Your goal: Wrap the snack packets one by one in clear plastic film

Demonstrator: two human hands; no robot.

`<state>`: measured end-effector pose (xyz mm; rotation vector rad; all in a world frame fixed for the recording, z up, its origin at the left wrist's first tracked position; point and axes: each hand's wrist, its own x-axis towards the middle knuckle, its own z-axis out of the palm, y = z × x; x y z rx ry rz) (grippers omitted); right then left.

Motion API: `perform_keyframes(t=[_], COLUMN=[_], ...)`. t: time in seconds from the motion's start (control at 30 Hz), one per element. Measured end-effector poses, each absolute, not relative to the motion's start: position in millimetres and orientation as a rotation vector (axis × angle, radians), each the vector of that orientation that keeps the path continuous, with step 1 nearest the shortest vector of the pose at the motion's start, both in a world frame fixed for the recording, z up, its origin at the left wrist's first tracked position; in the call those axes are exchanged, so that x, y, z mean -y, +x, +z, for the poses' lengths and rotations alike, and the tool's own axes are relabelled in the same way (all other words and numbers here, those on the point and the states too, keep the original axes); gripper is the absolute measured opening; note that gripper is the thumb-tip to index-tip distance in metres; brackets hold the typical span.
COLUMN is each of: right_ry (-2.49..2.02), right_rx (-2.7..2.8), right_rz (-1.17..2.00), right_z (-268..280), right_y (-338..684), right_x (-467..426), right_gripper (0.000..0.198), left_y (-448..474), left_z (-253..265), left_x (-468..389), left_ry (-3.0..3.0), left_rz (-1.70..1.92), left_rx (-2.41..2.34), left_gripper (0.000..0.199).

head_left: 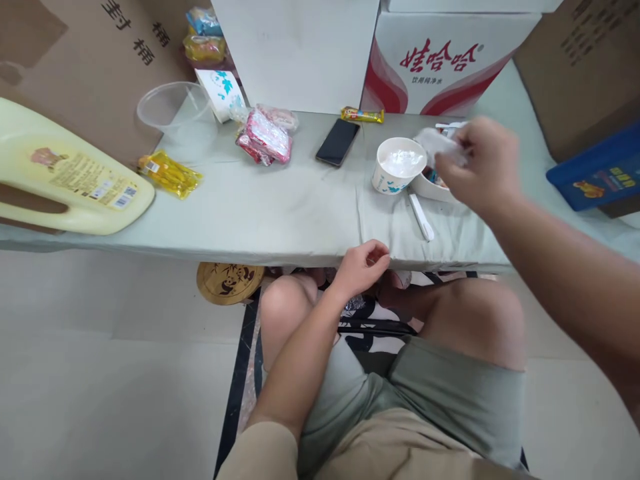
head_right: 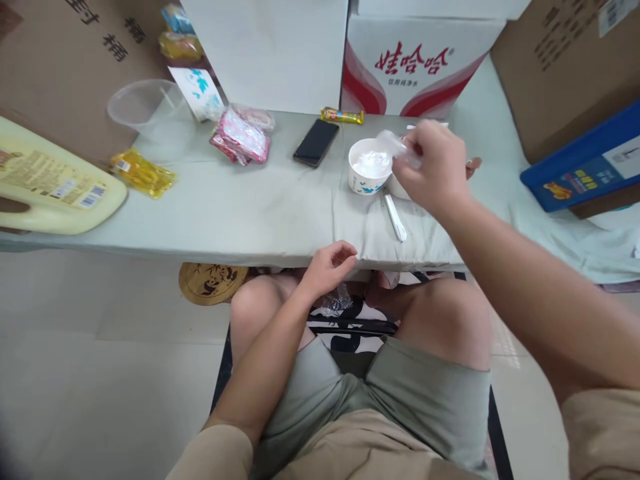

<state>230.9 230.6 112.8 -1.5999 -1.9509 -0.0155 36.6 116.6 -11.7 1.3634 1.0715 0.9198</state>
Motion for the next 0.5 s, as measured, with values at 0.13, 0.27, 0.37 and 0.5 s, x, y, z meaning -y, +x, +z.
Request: perform_keyframes(t=[0.13, 0.27, 0.37, 0.5], right_ry=[-1.676, -1.727, -1.730, -1.710], right_rx=[2.339, 2.436, 2.403, 2.170], right_rz=[0.038, 0.225, 0.388, 0.610], right_z=[113, 92, 78, 67], right_y=[202, 189, 193, 205], right_x=[-292, -327, -345, -364], right_gripper=[0.009, 0.009, 0.006, 0.016], left_y=[36, 32, 30, 30], left_z=[-10, -8, -6, -6], left_x=[-120, -119, -117, -116], left_ry=[1.339, 1.316, 1.320, 1.343], left_rz=[0.911, 0.926, 0.912, 0.870], left_rx=[-1.079, -1.060, -1.056, -1.061], left_gripper=[0.012, 0.010, 0.009, 0.008])
